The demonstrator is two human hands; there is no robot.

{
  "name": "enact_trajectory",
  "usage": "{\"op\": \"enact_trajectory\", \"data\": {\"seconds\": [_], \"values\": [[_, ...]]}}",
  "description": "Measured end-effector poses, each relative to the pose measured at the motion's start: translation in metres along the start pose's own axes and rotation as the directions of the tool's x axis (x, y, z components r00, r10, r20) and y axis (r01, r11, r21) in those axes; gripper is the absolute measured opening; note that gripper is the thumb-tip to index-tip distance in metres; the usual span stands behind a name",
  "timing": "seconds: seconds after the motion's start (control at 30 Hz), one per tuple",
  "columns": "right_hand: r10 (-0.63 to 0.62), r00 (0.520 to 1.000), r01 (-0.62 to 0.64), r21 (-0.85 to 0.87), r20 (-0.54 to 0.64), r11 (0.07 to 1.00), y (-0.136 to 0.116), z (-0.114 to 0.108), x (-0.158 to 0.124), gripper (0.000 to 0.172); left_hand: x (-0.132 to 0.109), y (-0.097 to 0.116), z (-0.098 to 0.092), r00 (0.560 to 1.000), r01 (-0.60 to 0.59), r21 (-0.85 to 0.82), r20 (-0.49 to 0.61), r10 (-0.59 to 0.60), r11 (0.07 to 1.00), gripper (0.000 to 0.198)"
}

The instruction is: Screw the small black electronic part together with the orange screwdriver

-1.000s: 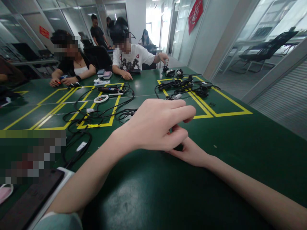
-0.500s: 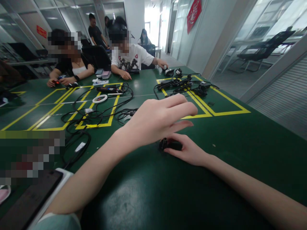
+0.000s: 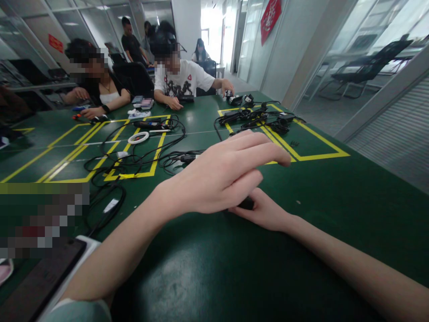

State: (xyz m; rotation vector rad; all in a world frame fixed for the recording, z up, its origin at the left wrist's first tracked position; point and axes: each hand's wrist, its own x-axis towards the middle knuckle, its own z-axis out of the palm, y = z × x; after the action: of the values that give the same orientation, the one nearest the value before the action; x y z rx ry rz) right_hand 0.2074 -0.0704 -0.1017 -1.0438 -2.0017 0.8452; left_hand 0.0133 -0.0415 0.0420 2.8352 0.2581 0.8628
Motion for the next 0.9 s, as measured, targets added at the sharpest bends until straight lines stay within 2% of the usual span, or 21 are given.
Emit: {"op": "enact_trajectory", "data": {"seconds": [0.1, 0.27, 0.4, 0.6, 0.67, 0.73, 0.9], "values": [[0.004, 1.000, -0.004, -0.005, 0.010, 1.000, 0.000, -0.001, 0.001, 0.020, 0.000, -0.001, -0.001, 1.000, -0.006, -0.050, 0.008, 0.007, 0.999, 0.038], [-0.005, 0.999, 0.006, -0.014, 0.053, 1.000, 0.000, -0.003, 0.002, 0.019, -0.002, -0.003, 0.003, 0.996, 0.036, 0.156, -0.092, -0.021, 0.987, 0.023], [-0.002, 0.999, 0.003, -0.007, 0.054, 1.000, 0.002, -0.002, 0.002, 0.019, -0.004, -0.006, 0.009, 0.988, 0.071, 0.288, -0.153, -0.027, 0.955, 0.019], [0.039, 0.999, -0.039, -0.006, 0.014, 0.999, 0.009, 0.001, -0.004, 0.024, -0.004, -0.009, 0.016, 0.986, 0.086, 0.413, -0.164, -0.020, 0.907, 0.041], [0.048, 0.999, -0.048, -0.007, 0.023, 0.999, 0.008, 0.001, -0.004, 0.022, -0.003, -0.006, 0.015, 0.987, 0.118, 0.386, -0.150, -0.064, 0.915, 0.038], [0.040, 0.999, -0.040, -0.007, 0.021, 0.999, 0.005, 0.000, -0.003, 0.019, -0.002, -0.001, 0.011, 0.987, 0.143, 0.302, -0.120, -0.111, 0.943, 0.023], [0.013, 1.000, -0.013, 0.011, 0.016, 1.000, -0.004, -0.003, -0.002, 0.011, 0.002, 0.010, -0.006, 0.995, 0.047, 0.023, 0.092, -0.049, 0.999, 0.048]]}}
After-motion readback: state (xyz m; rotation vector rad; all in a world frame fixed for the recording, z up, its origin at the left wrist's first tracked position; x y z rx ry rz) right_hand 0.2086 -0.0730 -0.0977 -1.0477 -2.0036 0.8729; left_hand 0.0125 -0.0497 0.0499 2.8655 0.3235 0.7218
